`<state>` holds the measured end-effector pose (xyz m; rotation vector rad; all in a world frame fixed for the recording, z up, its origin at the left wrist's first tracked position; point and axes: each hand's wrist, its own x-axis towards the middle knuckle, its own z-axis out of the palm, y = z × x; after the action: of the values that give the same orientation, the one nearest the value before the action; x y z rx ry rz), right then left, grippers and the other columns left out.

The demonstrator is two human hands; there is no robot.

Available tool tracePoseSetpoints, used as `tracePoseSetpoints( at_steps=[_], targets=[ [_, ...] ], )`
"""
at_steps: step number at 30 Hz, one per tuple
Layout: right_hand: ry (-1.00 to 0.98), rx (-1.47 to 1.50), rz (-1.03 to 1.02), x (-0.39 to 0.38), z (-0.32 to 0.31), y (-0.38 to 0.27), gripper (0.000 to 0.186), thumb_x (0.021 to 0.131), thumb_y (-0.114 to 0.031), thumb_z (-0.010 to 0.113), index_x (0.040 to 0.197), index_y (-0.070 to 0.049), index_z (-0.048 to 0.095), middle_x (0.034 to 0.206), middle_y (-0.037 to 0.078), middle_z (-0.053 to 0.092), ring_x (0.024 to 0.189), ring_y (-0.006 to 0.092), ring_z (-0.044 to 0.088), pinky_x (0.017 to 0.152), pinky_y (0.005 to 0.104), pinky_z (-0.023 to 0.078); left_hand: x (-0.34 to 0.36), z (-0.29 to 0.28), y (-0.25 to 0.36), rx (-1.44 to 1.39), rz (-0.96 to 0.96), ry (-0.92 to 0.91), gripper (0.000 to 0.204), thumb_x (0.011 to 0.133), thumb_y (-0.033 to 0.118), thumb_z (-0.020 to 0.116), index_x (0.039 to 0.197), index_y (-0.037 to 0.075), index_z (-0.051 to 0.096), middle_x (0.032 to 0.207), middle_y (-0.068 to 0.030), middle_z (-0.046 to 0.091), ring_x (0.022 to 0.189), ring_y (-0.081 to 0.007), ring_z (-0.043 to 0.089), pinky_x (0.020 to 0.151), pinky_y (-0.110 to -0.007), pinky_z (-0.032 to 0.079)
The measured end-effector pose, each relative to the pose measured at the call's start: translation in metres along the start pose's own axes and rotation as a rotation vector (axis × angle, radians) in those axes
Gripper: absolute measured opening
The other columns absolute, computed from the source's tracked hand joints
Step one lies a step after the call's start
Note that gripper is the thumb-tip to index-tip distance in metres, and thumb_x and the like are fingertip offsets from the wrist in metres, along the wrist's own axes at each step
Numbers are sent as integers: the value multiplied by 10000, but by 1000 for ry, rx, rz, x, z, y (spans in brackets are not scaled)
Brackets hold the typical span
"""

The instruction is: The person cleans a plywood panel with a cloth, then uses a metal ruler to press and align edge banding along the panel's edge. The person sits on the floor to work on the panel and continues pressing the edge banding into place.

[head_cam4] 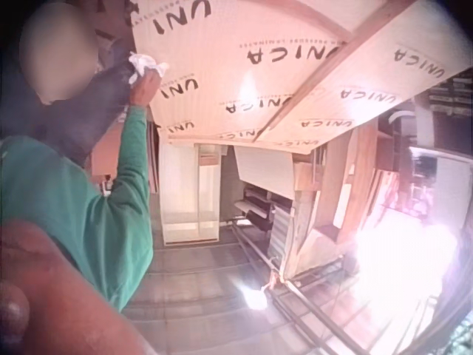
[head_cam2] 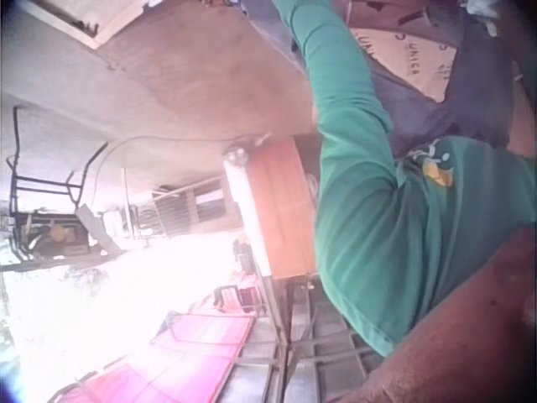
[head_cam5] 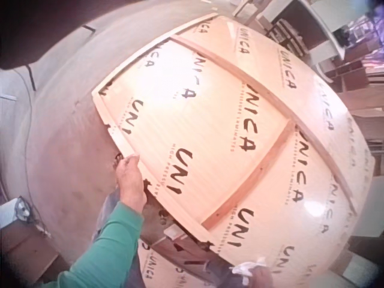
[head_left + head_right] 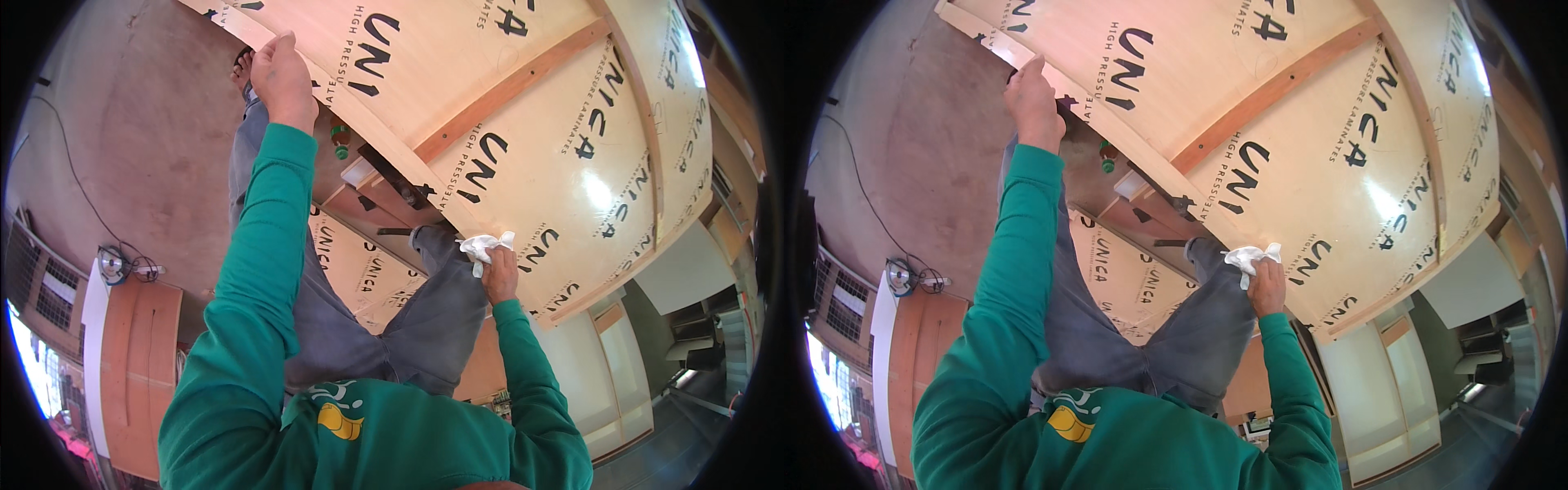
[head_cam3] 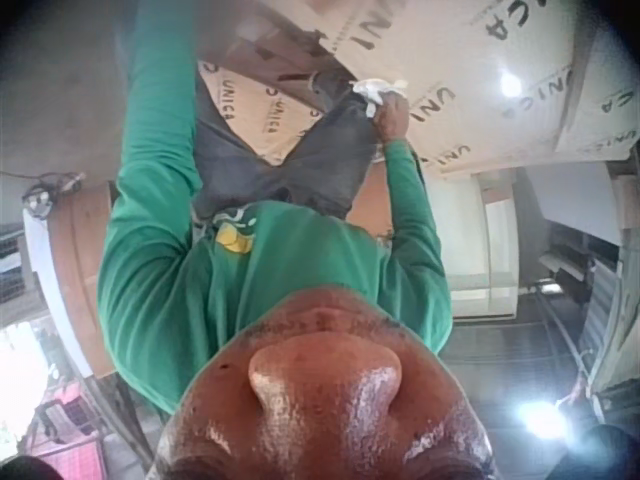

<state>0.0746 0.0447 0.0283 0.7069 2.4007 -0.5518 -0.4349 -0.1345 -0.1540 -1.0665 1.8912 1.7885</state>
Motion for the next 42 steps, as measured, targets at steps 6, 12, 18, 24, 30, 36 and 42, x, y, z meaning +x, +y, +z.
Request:
tracePoseSetpoints(
  at_steps=[6, 12, 18, 24, 30, 36, 42],
  targets=[
    [113, 48, -140, 35, 3, -26, 361, 821, 93, 705, 1156, -41, 707, 1129, 153, 681, 1009, 385, 652, 879, 489, 550, -7, -13, -55, 78, 97, 9, 224, 1041, 190, 727, 1162, 10, 672, 1076, -34, 692, 968, -119, 623, 860, -286, 521],
    [189, 104, -240, 121, 18, -81, 344, 834, 79, 741, 1155, -45, 725, 1114, 144, 694, 1015, 366, 675, 877, 468, 562, 0, -25, -40, 40, 108, 39, 260, 1043, 224, 735, 1204, 29, 675, 1038, -7, 662, 942, -111, 598, 855, -276, 504],
    [173, 111, -329, 206, 22, -150, 286, 828, 75, 736, 1087, -42, 705, 1109, 139, 684, 1041, 376, 664, 901, 472, 555, 17, -39, 19, -135, 6, 81, 294, 1038, 225, 702, 1191, -24, 677, 1187, -89, 703, 1083, -174, 649, 984, -334, 522],
    [25, 35, -324, 223, 14, -166, 238, 818, 70, 722, 1006, -44, 630, 1054, 146, 656, 1001, 390, 644, 875, 508, 536, 55, -45, 40, -217, 5, 144, 309, 1031, 220, 723, 1248, 14, 648, 1066, -28, 641, 951, -126, 605, 824, -277, 478],
    [-82, -34, -278, 233, 5, -180, 202, 854, 41, 718, 989, -37, 588, 1038, 167, 635, 996, 407, 632, 866, 523, 526, 55, -39, 43, -187, -30, 183, 346, 1033, 239, 700, 1194, -66, 681, 1156, -100, 702, 1085, -188, 649, 973, -334, 522],
    [-129, 95, -198, 241, -17, -183, 194, 922, -24, 726, 1086, -24, 623, 1077, 207, 643, 1012, 432, 630, 879, 530, 532, 60, -35, 54, -291, -101, 166, 307, 1042, 217, 688, 1186, -54, 681, 1152, -100, 713, 1078, -184, 658, 961, -338, 532],
    [-148, 245, -292, 199, -70, -219, 386, 875, 34, 747, 1247, -32, 668, 1224, 236, 648, 982, 420, 645, 869, 486, 563, 62, -33, 61, -123, -55, 210, 246, 1045, 192, 682, 1163, -25, 677, 1128, -90, 704, 1044, -181, 656, 959, -327, 530]
  ],
)
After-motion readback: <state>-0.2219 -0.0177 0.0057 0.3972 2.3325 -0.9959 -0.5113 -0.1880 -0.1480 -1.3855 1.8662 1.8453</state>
